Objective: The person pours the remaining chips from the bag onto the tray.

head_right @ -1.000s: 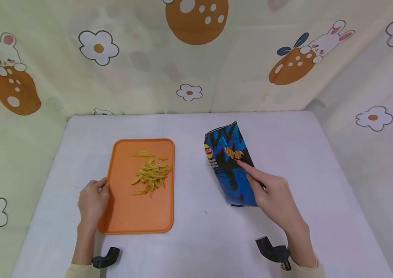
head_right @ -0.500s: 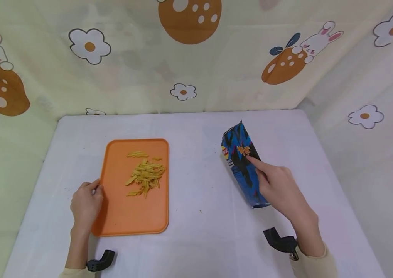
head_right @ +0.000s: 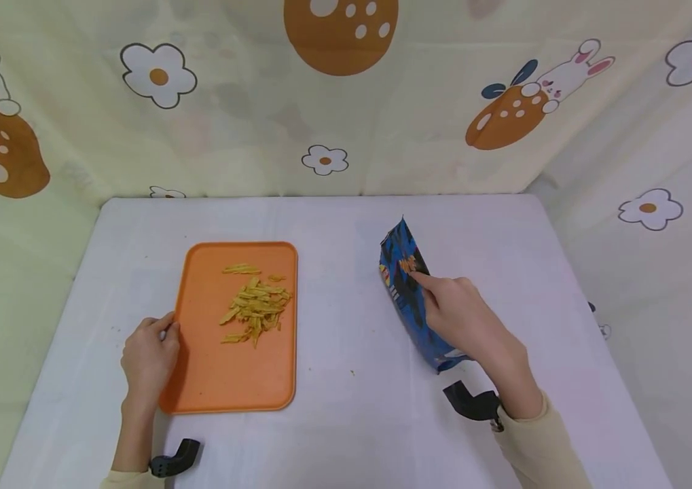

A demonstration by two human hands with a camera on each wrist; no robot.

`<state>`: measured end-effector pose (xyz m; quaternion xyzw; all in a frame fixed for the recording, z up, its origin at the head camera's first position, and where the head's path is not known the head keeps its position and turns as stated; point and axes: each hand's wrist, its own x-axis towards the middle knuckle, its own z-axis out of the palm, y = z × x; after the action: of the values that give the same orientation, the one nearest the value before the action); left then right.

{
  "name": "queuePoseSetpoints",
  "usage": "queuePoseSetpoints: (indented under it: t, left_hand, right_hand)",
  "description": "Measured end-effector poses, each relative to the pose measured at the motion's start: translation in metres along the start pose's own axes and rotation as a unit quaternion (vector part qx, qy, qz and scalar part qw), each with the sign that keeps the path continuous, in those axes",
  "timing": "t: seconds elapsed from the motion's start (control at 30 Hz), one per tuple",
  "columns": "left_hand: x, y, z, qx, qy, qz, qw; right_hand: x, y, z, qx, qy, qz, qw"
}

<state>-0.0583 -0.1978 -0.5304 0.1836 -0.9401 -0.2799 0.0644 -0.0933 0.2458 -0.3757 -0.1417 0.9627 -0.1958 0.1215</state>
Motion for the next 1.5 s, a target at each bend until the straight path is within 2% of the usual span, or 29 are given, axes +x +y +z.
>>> queuePoseSetpoints:
  t: [0.2,0.37,0.47,0.57,0.67,0.8,0.93,1.1,1.5]
  left_hand:
    - [-0.001,0.001,-0.002,0.002,0.007,0.003,1.0000]
    - [-0.001,0.002,-0.003,0.005,0.004,0.002,1.0000]
    - [0.000,0.002,-0.003,0.005,0.003,0.003,1.0000]
    - [0.000,0.002,-0.003,0.006,0.005,0.002,1.0000]
    - [0.000,0.002,-0.002,0.006,0.011,-0.003,0.9999]
    - [-0.002,0.001,-0.001,0.004,0.014,-0.002,0.9999]
    - [-0.003,0.001,0.000,0.001,0.014,0.005,0.9999]
    - [-0.003,0.002,0.000,0.000,0.019,0.012,0.9997]
    - [-0.003,0.001,0.001,0.007,0.012,0.012,0.9998]
  right_hand:
    - [0.008,-0.008,0.011,0.033,-0.035,-0.003,0.999]
    - [0.015,-0.018,0.037,0.059,-0.027,-0.011,0.998]
    - [0.017,-0.027,0.056,0.067,0.018,-0.018,0.997]
    - [0.018,-0.038,0.078,0.039,0.088,-0.030,0.995]
    - [0.020,-0.050,0.100,0.001,0.151,-0.050,0.987]
    - [0.023,-0.064,0.133,-0.037,0.186,-0.065,0.980]
    - [0.025,-0.073,0.164,-0.063,0.192,-0.064,0.977]
    - [0.032,-0.081,0.189,-0.059,0.178,-0.047,0.981]
    - [0.051,-0.082,0.206,-0.035,0.164,0.005,0.986]
